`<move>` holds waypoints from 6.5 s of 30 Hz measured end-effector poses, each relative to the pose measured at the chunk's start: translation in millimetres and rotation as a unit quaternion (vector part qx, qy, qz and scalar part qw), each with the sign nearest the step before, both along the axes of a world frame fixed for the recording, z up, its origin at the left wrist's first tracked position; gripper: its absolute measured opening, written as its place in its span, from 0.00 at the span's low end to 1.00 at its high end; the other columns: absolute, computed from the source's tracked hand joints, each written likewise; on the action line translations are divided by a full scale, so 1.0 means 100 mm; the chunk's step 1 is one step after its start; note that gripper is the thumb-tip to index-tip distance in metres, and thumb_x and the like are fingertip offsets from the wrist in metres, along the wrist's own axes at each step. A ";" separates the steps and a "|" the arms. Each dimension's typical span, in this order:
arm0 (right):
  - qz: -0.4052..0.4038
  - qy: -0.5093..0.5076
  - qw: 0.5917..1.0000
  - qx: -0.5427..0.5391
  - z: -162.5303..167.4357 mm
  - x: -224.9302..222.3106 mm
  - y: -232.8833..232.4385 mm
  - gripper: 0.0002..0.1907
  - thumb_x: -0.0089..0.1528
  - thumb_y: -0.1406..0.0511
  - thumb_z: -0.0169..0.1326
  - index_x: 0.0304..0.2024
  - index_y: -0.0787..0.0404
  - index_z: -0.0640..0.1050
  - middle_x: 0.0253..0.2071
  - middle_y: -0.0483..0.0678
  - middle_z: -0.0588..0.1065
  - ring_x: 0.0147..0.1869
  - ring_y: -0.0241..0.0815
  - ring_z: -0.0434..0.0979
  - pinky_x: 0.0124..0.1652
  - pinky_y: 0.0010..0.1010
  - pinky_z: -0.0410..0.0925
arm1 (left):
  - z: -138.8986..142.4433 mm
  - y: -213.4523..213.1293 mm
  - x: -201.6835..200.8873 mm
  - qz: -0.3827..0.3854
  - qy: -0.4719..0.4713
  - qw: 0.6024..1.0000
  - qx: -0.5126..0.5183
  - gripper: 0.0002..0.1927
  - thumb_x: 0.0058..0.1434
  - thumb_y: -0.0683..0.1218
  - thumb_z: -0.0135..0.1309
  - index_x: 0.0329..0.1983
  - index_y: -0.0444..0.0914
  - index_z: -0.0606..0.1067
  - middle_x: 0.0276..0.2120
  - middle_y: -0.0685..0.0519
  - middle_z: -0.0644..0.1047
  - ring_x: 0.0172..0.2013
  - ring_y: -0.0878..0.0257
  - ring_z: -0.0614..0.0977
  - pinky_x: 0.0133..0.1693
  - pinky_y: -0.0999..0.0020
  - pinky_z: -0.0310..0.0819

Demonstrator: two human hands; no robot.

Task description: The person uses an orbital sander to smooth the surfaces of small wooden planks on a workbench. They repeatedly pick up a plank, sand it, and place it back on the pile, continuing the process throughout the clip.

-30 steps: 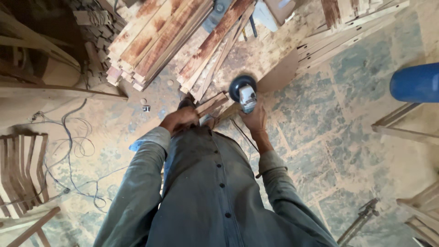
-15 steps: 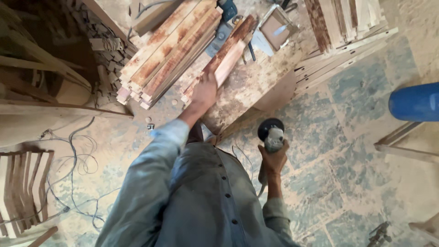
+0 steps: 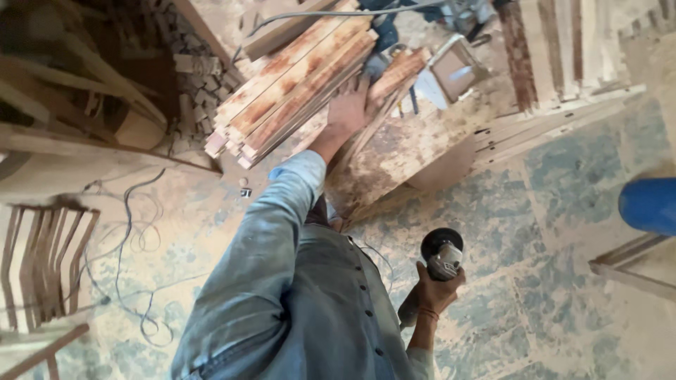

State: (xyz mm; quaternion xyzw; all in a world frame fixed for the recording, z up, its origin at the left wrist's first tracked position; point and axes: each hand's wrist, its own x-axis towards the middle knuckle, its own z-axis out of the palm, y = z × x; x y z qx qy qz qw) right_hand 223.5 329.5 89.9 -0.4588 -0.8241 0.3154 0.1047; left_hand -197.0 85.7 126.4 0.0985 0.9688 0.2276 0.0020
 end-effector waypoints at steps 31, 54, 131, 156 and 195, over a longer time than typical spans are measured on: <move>0.018 0.028 0.999 -0.007 0.24 -0.01 -0.12 0.54 0.44 0.55 0.76 0.66 0.67 0.65 0.53 0.65 0.77 0.57 0.60 0.80 0.53 0.45 0.72 | 0.06 -1.49 0.19 -0.021 -0.127 0.944 0.304 0.28 0.53 0.49 0.65 0.54 0.30 0.77 0.39 0.49 0.81 0.41 0.55 0.84 0.45 0.54 0.79; -0.055 0.056 0.996 -0.050 0.12 -0.03 0.05 0.54 0.44 0.55 0.76 0.65 0.67 0.62 0.50 0.63 0.78 0.55 0.57 0.81 0.52 0.43 0.73 | -0.45 -0.77 2.77 -0.188 -0.125 0.887 0.404 0.22 0.62 0.34 0.51 0.61 0.34 0.72 0.62 0.37 0.73 0.61 0.48 0.75 0.62 0.60 0.69; 0.407 0.024 0.912 0.038 -0.01 -1.73 -0.28 0.45 0.47 0.55 0.77 0.59 0.60 0.66 0.44 0.64 0.79 0.44 0.67 0.80 0.39 0.51 0.72 | -0.39 -1.06 1.95 -0.082 -0.399 0.909 -0.085 0.29 0.62 0.65 0.54 0.51 0.38 0.78 0.46 0.36 0.80 0.48 0.39 0.82 0.52 0.49 0.75; 0.402 -0.036 0.914 0.037 -0.08 -1.63 -0.23 0.50 0.48 0.56 0.76 0.66 0.60 0.63 0.51 0.64 0.77 0.49 0.68 0.79 0.44 0.52 0.72 | -0.50 -1.12 1.84 -0.153 -0.352 0.917 -0.112 0.25 0.64 0.62 0.53 0.46 0.37 0.79 0.38 0.36 0.82 0.40 0.40 0.84 0.45 0.48 0.79; 0.387 -0.134 0.911 0.053 0.25 -1.60 -0.40 0.52 0.49 0.55 0.74 0.66 0.64 0.60 0.45 0.69 0.77 0.45 0.71 0.79 0.44 0.55 0.71 | -1.20 -1.11 2.60 -0.238 0.148 0.926 -0.252 0.11 0.65 0.48 0.50 0.43 0.35 0.73 0.22 0.51 0.75 0.20 0.61 0.79 0.18 0.67 0.71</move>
